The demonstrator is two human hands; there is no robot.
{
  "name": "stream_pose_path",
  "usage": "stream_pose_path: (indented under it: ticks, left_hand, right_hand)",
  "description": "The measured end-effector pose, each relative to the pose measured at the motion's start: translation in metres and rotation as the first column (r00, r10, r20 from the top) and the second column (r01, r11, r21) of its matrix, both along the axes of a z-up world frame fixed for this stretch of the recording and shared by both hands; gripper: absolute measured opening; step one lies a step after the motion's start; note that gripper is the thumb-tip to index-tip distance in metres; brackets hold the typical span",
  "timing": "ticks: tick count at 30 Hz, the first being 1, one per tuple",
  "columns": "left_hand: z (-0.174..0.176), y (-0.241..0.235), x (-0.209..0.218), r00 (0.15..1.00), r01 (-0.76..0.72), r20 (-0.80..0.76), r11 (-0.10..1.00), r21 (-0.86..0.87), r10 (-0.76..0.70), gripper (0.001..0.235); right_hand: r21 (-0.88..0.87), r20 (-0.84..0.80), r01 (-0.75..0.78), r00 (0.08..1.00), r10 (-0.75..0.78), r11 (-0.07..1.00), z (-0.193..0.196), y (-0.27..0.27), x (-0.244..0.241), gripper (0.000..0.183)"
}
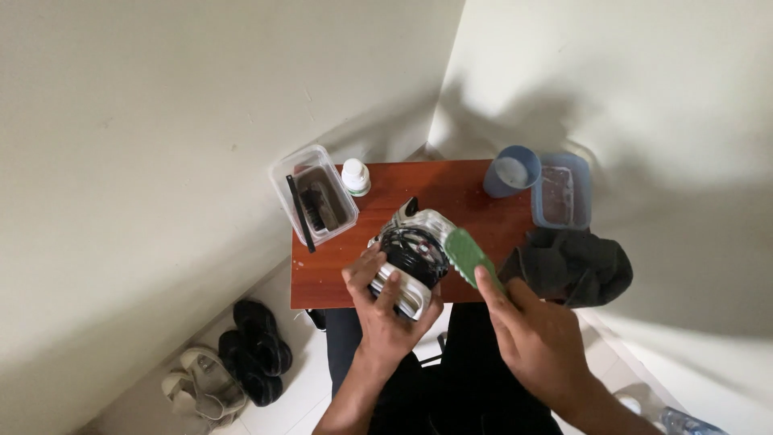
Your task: The person scrubs a sneaker with a green brush, wipes it with a gray cloth, and continues scrubbing different areas of the shoe. The person repeatedly dips the brush into a blue cup of water and scrubs the shoe's upper and sole.
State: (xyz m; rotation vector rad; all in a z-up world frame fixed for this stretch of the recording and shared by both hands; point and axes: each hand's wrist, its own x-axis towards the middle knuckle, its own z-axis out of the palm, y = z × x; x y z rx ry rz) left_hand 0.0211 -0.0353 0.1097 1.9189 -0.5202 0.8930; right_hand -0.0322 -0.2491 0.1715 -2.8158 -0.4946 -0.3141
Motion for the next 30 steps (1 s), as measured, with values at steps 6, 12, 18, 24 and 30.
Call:
stream_pose_path:
  ticks: [6,12,18,24,30]
  left_hand:
    - [0.000,-0.006,0.001,0.992,0.107,0.055,0.983,0.151,-0.116,0.083]
    - [0.010,-0.008,0.000,0.993,0.107,0.037,0.978,0.181,-0.115,0.086]
    - [0.008,-0.007,0.003,0.986,0.159,0.016,0.967,0.201,-0.166,0.088]
    - [0.012,-0.017,-0.001,0.990,0.116,0.046,0.951,0.288,-0.134,0.069]
    - [0.002,-0.015,0.000,0.994,0.100,0.011,0.970,0.221,-0.105,0.086]
  right_hand:
    - [0.116,0.028,0.005,1.000,-0.009,0.993,0.010,-0.006,0.015,0.051]
    - [-0.023,-0.009,0.019,1.000,-0.019,1.000,0.016,-0.010,0.014,0.059]
    - [-0.052,-0.096,0.080,0.992,-0.085,0.995,0.023,-0.022,-0.010,0.055]
    - [-0.315,-0.154,-0.003,0.987,-0.048,0.949,0.054,-0.018,0.009,0.061]
    - [-0.231,-0.236,0.052,0.966,-0.107,0.972,0.015,-0.040,-0.020,0.070]
